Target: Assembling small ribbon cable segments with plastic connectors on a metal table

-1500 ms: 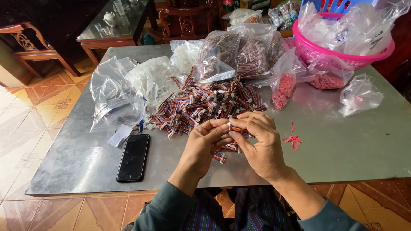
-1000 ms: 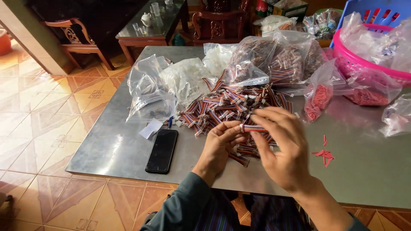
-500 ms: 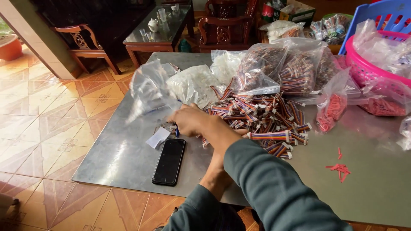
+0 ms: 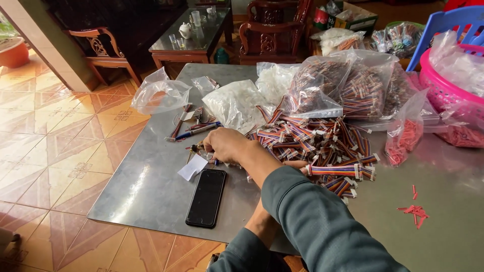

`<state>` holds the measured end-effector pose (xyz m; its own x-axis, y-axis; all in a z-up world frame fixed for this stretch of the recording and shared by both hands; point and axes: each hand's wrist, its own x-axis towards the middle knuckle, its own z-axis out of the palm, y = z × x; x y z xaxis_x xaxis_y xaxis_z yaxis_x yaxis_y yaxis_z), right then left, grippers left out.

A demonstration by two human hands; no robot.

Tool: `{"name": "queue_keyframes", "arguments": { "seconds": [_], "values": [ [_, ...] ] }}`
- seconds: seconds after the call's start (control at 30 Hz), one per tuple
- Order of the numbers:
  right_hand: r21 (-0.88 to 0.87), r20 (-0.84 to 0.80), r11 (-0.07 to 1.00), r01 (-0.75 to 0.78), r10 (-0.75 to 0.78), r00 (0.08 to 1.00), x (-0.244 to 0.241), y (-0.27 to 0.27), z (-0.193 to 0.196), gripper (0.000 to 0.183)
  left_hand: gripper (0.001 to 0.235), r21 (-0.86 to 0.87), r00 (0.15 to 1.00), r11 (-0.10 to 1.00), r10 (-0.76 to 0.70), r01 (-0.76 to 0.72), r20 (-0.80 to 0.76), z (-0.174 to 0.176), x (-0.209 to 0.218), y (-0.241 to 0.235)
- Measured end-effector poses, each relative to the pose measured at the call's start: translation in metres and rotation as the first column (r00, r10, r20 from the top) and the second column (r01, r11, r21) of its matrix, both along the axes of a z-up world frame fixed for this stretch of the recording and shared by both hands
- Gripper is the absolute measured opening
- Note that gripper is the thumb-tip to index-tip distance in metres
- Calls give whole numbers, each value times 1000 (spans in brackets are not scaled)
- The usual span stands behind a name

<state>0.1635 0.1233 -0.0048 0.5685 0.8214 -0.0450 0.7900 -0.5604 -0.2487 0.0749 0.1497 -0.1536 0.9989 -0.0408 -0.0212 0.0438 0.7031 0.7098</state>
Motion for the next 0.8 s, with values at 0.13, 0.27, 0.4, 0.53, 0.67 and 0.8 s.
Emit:
{"name": "queue_keyframes", "arguments": {
  "seconds": [0.13, 0.27, 0.4, 0.53, 0.67, 0.8],
  "values": [
    [111, -94, 993, 44, -34, 995, 10, -6, 5, 19, 24, -11, 1000, 1000, -11, 11, -10, 55, -12, -96],
    [458, -99, 864, 208, -183, 978, 20, -25, 17, 22, 27, -23, 999, 999, -33, 32, -25, 55, -14, -117],
    [495, 225, 854, 161, -305, 925, 14, -35, 20, 20, 29, -29, 997, 997, -70, 69, -27, 50, -11, -130],
    [306, 361, 951, 38, -153, 920, 7, -24, 7, 25, 32, -32, 995, 995, -96, 94, -33, 44, -10, -132],
    [212, 282, 976, 41, -102, 954, 3, -2, -1, 15, 34, -34, 992, 992, -125, 123, -36, 40, -7, -134],
    [96, 230, 984, 149, -167, 959, 29, 38, -54, 21, 37, -34, 986, 987, -159, 158, -41, 39, -3, -136]
  ]
}}
